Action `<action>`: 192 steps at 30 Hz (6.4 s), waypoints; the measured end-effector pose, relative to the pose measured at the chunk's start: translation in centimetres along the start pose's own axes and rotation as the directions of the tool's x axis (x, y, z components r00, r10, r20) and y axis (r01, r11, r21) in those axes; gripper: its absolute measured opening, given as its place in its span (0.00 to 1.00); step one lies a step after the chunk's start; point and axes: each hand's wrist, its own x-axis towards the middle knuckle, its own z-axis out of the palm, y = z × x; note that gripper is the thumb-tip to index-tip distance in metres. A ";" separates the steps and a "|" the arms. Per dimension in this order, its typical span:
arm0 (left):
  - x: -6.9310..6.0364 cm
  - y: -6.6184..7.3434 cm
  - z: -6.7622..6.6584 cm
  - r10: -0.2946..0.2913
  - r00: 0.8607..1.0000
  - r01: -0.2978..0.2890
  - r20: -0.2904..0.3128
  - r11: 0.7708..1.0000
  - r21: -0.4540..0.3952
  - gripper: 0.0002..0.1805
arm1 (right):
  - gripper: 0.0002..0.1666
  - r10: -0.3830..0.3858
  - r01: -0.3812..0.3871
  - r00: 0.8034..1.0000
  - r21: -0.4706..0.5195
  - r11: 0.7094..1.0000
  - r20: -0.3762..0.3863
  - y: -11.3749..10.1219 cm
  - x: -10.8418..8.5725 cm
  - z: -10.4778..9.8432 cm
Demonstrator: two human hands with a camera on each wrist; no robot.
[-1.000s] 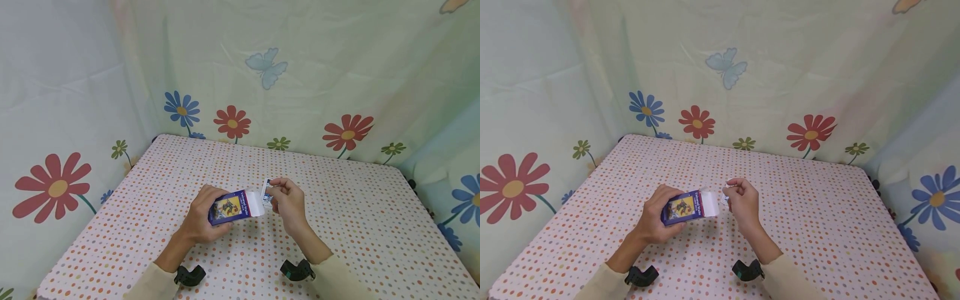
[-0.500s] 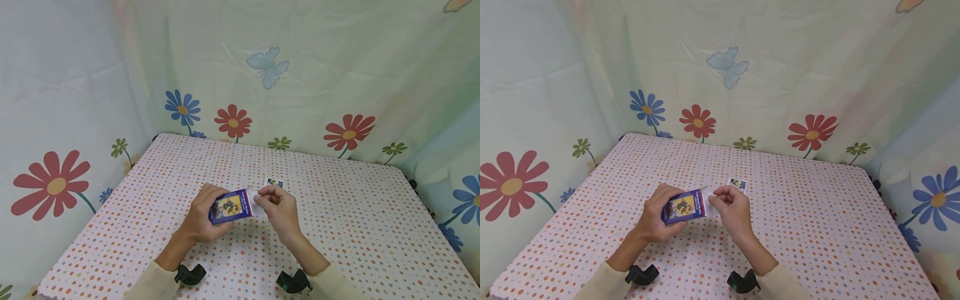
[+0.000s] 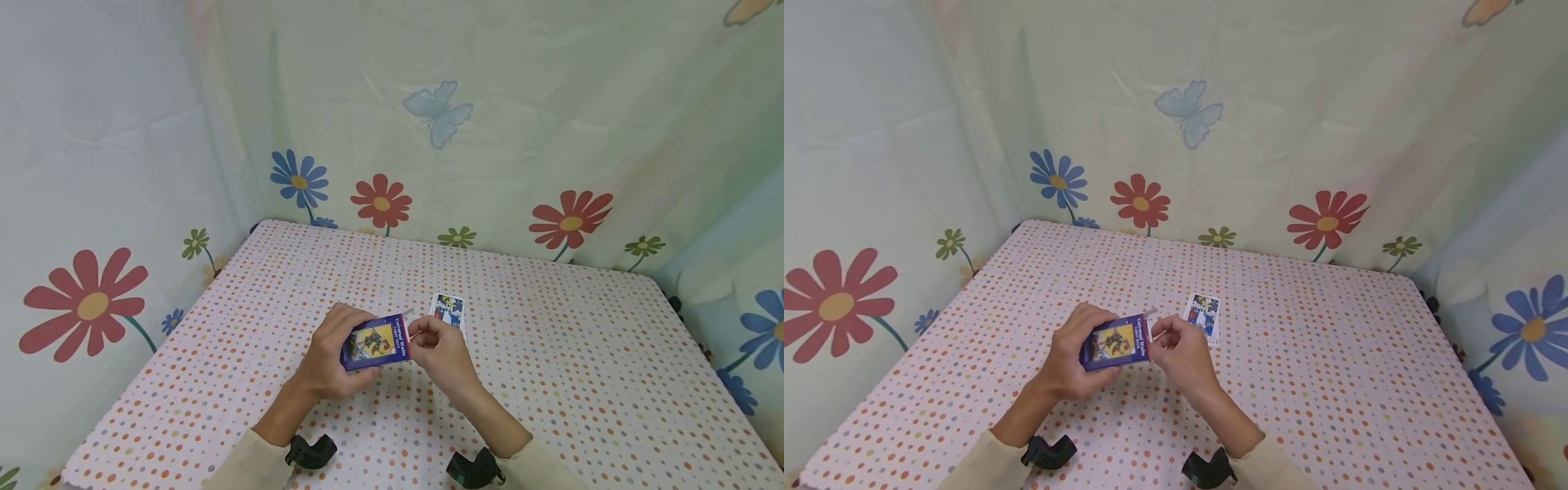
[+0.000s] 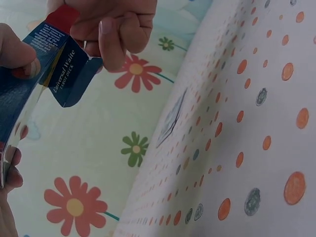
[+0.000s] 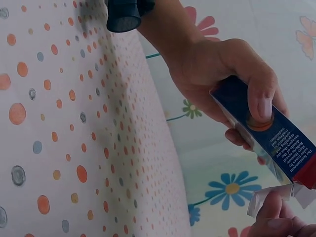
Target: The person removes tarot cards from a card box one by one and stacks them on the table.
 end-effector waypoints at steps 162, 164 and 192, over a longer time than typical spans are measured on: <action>-0.2 0.0 0.1 -0.010 1.000 0.010 -0.030 1.000 0.024 0.36 | 0.21 0.223 -0.231 0.970 -0.079 0.970 -0.093 8.6 11.5 -9.7; -0.2 0.0 0.1 -0.009 1.000 0.010 -0.029 1.000 0.023 0.36 | 0.21 0.225 -0.238 0.968 -0.126 0.963 -0.108 8.6 11.7 -9.6; -0.1 0.1 0.3 -0.018 1.000 0.018 -0.002 1.000 0.021 0.35 | 0.15 0.121 -0.199 0.975 -0.485 0.851 -0.188 9.1 13.2 -8.3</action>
